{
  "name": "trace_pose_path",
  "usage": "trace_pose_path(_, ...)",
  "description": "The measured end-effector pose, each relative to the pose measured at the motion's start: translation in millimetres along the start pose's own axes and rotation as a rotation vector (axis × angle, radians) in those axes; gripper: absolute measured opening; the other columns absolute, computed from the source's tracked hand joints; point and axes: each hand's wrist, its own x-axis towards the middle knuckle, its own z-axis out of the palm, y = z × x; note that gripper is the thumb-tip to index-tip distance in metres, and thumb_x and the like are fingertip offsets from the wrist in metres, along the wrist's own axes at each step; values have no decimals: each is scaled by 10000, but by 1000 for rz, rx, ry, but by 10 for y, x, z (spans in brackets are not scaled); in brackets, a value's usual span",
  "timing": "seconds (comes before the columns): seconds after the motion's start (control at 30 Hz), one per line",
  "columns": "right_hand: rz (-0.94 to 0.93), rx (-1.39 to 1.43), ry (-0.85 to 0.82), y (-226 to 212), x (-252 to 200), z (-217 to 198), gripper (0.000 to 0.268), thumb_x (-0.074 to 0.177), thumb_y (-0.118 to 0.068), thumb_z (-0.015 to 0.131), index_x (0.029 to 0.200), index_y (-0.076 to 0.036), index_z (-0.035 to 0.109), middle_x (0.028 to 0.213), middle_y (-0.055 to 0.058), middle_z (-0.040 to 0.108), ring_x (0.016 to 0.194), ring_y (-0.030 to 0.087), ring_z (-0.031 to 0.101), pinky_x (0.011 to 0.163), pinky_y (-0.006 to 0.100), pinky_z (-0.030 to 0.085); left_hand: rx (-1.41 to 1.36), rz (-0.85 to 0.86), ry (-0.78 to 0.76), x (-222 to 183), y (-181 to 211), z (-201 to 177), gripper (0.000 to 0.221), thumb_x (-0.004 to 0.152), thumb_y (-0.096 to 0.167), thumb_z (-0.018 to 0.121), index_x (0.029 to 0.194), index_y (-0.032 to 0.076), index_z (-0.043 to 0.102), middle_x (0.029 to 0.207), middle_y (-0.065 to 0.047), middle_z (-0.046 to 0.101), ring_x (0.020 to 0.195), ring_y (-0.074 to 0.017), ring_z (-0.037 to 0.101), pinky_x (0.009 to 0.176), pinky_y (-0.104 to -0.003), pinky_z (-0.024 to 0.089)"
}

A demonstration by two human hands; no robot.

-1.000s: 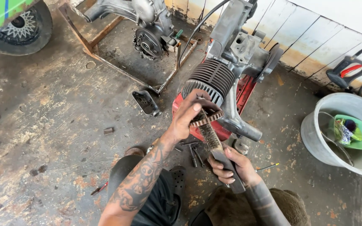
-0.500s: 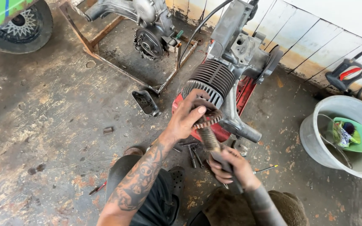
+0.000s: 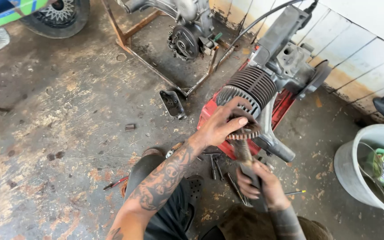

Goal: Cleaning a motorcycle engine gear using a wire brush and a cloth.

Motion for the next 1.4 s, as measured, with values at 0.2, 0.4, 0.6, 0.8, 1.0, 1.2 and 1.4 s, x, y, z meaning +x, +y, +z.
trace_pose_path(0.2,-734,-1777,666,-87,74,224,513,907,-191,737,1395,-63,646,1032,123,665,715,179,609,541,270,515,-184,38,133,85,-206,40,505,999,527,523,1233,79,514,1103,-167,712,1030,-318,715,907,-461,591)
trace_pose_path(0.4,-321,-592,476,253,43,293,550,958,-57,526,1503,8,493,709,99,585,482,124,428,400,244,337,-96,-51,131,20,-116,58,491,962,479,546,1176,37,531,988,-157,745,799,-220,701,693,-326,543)
trace_pose_path(0.6,-642,-1965,781,-142,-10,132,551,897,-278,751,1434,-190,662,1037,81,685,671,159,598,502,293,497,-181,-22,113,58,-177,14,536,967,541,569,1242,85,513,1106,-185,731,1007,-305,728,873,-420,593)
trace_pose_path(0.8,-158,-372,223,116,32,-152,375,977,-126,510,1270,103,556,731,81,552,444,109,427,325,265,321,-197,-61,113,62,-425,-6,481,955,496,585,1203,89,520,1073,-182,728,941,-301,725,805,-436,604)
trace_pose_path(1.0,-731,-1990,782,21,34,-18,529,927,-238,762,1441,-164,658,965,108,653,607,153,548,430,278,484,-133,6,125,112,-364,90,514,980,557,537,1166,78,536,1055,-200,745,900,-327,749,747,-441,641)
trace_pose_path(1.2,-420,-1379,494,-156,-70,253,554,821,-123,696,1364,-68,604,1464,192,600,956,257,782,651,327,630,-148,-102,171,90,-544,94,589,942,648,521,1151,98,543,1055,-182,689,957,-333,708,788,-517,611)
trace_pose_path(1.4,-496,-1538,538,-39,18,503,611,851,-98,703,1439,-28,552,1169,208,730,806,230,754,639,293,642,-173,-264,150,88,-622,250,693,867,680,568,1201,76,511,976,-204,703,702,-242,683,491,-355,561)
